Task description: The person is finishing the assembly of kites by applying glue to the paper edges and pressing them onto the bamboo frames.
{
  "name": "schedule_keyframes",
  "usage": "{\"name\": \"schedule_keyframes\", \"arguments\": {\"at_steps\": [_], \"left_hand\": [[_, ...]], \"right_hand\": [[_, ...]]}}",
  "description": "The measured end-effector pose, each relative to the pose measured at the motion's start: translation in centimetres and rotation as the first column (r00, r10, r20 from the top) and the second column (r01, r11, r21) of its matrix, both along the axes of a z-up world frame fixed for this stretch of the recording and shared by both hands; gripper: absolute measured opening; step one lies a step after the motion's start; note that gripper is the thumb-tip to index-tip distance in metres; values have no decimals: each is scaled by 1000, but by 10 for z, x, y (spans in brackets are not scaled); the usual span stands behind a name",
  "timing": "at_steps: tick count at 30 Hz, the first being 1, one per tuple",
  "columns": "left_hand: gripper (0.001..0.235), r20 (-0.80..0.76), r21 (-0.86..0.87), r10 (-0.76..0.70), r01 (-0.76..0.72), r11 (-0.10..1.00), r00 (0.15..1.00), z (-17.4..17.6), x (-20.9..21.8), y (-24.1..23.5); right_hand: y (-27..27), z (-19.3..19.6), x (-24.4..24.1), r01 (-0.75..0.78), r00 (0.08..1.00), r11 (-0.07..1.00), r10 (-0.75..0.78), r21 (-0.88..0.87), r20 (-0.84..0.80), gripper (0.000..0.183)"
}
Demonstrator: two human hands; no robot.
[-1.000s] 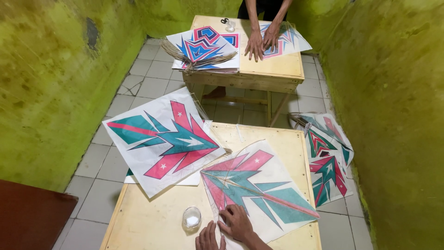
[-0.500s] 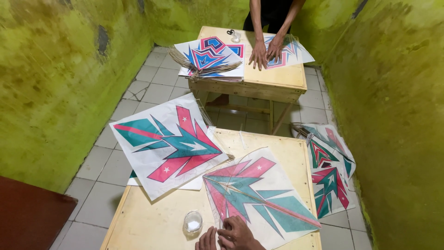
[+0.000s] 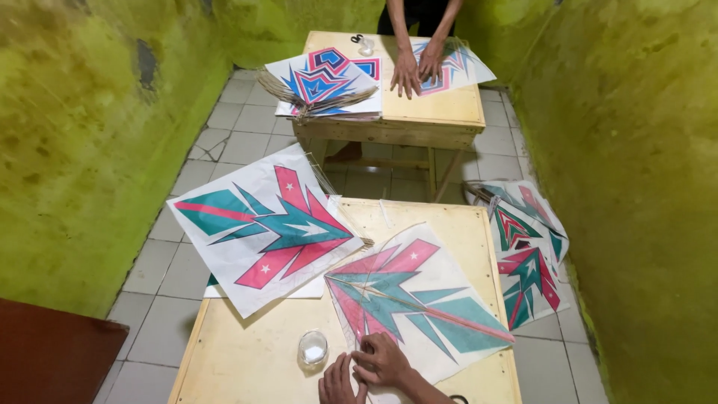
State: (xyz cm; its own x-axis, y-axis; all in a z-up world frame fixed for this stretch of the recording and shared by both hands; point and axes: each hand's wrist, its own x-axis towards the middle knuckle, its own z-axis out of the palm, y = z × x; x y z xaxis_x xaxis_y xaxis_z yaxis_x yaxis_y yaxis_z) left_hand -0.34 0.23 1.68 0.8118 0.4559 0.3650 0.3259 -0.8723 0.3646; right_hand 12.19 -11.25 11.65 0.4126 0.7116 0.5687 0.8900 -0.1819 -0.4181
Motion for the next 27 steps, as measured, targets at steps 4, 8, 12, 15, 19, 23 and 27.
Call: {"name": "schedule_keyframes", "arguments": {"at_steps": [4,8,12,15,19,23,27], "left_hand": [[85,13,5,-4,4,1000,1000,-5,0,0],[71,32,80,-17,14,997,999,7,2,1],[67,53,199,-81,69,978,995,23,1,5],[59,48,252,-101,86,964,994,39,0,7],[64,47,226,-96,83,971,994,37,-1,5],[69,-48,159,-81,87,983,996,48,-7,2],[63,23,200,-95,88,976,995,51,-1,4]], "right_hand": [[-1,4,-3,-12,999,999,13,35,-43,13],[1,-5,2,204,977,979,-204,-1,-56,17],[1,-4,2,199,980,980,-199,32,9,14],[1,-4,2,111,994,991,-112,70,15,12],[-2,-8,0,44,999,997,-46,67,20,13],[-2,-9,-3,105,994,994,-105,8,-17,17],[3,-1,0,204,979,979,-204,-22,-5,17]]}}
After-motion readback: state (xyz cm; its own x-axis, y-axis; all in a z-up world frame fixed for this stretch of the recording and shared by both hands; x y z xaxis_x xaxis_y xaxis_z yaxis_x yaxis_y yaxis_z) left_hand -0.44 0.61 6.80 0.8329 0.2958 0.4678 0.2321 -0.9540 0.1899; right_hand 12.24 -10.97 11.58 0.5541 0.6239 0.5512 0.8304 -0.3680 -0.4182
